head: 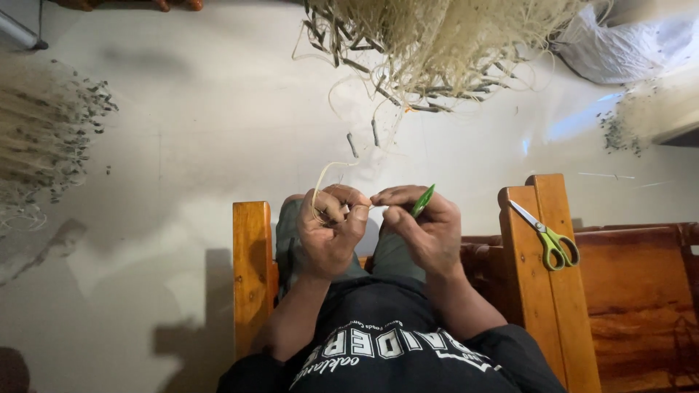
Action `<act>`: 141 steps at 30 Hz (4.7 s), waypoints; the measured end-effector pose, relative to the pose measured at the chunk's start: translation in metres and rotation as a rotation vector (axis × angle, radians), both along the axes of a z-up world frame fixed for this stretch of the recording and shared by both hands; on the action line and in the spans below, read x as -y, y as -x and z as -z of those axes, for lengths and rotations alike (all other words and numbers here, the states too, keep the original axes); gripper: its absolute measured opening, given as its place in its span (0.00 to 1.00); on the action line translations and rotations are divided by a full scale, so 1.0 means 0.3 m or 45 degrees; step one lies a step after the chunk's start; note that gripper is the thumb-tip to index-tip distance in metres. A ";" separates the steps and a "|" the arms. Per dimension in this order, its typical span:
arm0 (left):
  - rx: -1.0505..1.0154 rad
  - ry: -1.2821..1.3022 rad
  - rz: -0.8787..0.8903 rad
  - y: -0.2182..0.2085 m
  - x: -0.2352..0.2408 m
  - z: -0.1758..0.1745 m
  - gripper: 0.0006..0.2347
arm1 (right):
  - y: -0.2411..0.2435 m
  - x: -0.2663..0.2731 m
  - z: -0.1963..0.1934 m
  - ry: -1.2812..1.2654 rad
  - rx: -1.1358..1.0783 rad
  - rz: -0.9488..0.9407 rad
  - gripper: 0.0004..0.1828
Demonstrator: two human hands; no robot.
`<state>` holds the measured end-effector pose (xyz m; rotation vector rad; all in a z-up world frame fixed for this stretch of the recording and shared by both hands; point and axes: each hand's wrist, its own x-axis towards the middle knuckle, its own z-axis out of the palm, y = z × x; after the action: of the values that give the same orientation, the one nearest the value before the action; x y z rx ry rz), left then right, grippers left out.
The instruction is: Weaving and tying knots to create or repair a fishing net using a shuttle and scissors.
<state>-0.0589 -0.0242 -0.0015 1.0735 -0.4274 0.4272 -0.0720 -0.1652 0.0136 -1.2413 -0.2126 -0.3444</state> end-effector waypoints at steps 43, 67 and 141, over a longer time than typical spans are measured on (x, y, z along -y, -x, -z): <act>-0.243 -0.065 0.084 -0.073 0.011 -0.009 0.13 | 0.091 0.019 -0.003 0.884 0.520 0.153 0.08; -0.174 -0.067 -0.030 -0.067 -0.029 0.012 0.13 | 0.147 0.380 0.053 -0.685 0.707 0.307 0.26; -0.058 -0.017 0.107 -0.082 0.002 -0.007 0.17 | -0.069 0.072 -0.065 0.702 0.454 0.043 0.17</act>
<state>-0.0343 -0.0248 0.0005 1.0723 -0.4334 0.3255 -0.0513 -0.1868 0.0331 -1.7218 -0.6241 -0.5596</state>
